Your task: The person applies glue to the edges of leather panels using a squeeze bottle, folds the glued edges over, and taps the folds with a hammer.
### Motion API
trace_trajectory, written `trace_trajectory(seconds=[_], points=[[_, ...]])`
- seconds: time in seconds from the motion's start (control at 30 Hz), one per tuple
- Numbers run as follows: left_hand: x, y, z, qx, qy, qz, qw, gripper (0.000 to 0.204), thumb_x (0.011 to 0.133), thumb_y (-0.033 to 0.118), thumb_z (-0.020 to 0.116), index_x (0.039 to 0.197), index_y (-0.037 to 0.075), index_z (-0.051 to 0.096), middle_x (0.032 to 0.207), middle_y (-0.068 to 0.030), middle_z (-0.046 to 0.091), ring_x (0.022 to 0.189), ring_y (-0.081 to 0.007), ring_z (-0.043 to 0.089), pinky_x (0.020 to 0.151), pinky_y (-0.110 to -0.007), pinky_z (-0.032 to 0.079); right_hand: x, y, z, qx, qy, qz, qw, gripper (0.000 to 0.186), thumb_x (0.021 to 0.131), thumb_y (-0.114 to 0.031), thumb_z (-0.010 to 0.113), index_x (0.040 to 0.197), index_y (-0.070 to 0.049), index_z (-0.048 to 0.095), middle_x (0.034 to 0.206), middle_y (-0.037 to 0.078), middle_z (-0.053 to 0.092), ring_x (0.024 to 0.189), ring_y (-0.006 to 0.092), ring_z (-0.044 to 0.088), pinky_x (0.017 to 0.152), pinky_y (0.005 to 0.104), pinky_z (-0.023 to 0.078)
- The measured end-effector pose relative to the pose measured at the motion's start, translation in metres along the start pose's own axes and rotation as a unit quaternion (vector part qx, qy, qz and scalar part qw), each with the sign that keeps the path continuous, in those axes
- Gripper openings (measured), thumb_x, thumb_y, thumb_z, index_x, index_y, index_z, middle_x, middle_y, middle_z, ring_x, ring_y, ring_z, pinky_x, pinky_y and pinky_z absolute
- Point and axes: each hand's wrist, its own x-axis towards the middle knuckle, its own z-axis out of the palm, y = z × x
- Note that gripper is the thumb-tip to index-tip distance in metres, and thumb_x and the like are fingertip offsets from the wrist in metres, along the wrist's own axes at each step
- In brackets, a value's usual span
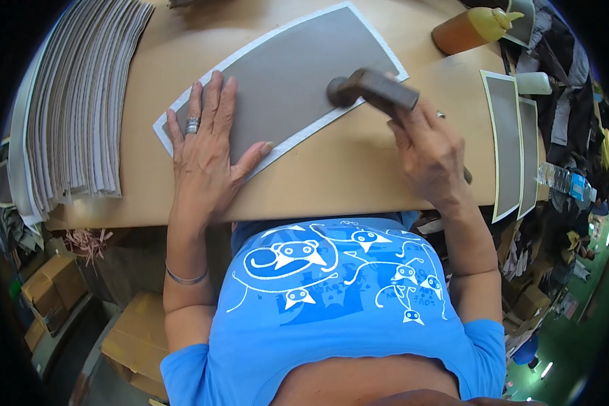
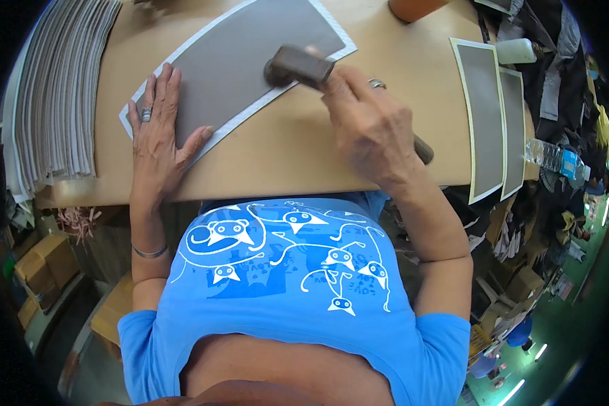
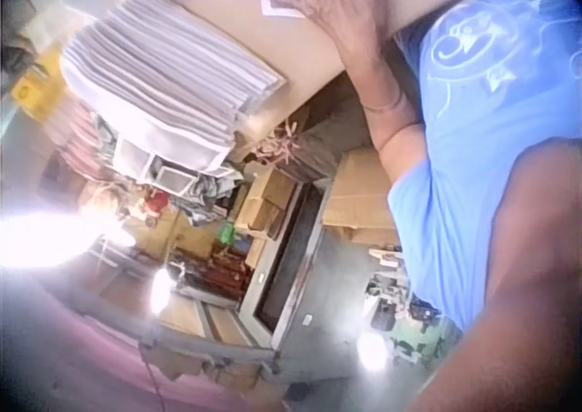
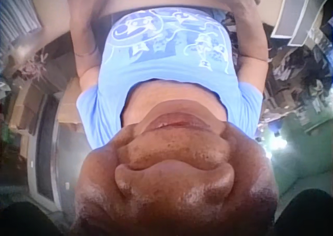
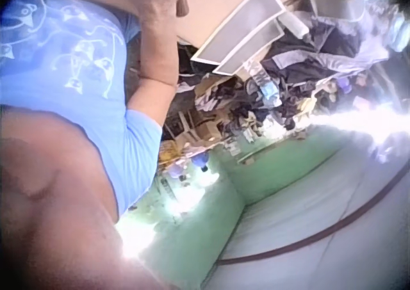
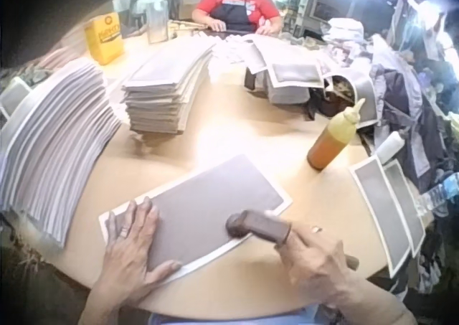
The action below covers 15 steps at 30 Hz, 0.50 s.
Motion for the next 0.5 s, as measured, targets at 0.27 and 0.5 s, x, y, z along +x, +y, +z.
trace_trajectory(seconds=[0.27,0.5], points=[[0.000,-0.022,-0.010,-0.162,0.029,-0.001,0.986,0.042,0.083,0.026,0.055,0.122,0.010,0.050,0.135,-0.0118,0.040,0.127,-0.0316,0.032,0.106,-0.046,0.019,0.013,-0.031,-0.001,0.064,-0.059,-0.025,0.996,0.043,0.071,0.005,0.064,0.113,-0.004,0.058,0.093,0.012,0.063,0.070,0.0242,0.063,0.056,0.0309,0.049],[0.010,-0.042,-0.026,-0.188,-0.009,0.025,0.982,0.027,0.087,0.002,0.042,0.107,0.005,0.061,0.131,-0.0059,0.046,0.120,-0.0225,0.044,0.098,-0.031,0.036,0.025,-0.054,0.018,0.121,-0.022,-0.165,0.979,0.052,0.073,-0.010,0.059,0.124,-0.011,0.051,0.083,0.002,0.056,0.052,0.0130,0.052,0.044,0.0254,0.043]])
